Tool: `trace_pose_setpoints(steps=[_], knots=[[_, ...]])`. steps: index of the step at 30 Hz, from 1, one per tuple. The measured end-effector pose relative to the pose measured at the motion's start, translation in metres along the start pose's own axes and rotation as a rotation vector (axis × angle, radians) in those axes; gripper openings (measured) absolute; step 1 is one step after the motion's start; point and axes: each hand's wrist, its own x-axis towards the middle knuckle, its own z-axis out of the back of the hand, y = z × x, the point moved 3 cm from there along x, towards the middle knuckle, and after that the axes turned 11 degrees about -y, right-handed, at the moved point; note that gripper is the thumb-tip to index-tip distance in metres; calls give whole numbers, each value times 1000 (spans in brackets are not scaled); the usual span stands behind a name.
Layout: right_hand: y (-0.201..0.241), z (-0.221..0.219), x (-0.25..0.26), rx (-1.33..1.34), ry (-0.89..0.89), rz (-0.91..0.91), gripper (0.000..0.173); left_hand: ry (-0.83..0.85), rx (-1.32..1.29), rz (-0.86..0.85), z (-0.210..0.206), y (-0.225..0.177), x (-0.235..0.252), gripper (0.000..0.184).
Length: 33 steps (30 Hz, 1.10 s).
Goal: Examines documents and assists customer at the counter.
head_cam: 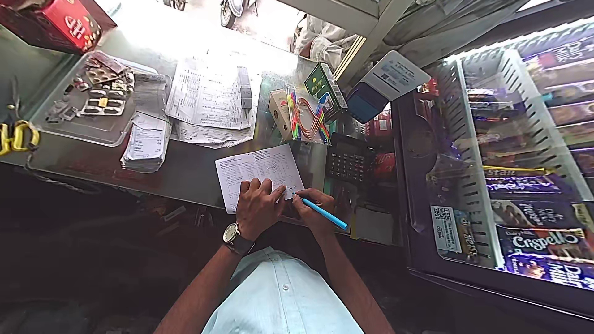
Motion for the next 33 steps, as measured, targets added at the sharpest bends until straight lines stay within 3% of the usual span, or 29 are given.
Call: trace_pose_setpoints(steps=[33], knots=[[-2, 2, 1, -65, -58, -42, 7, -9, 3, 6, -1, 0, -1, 31]])
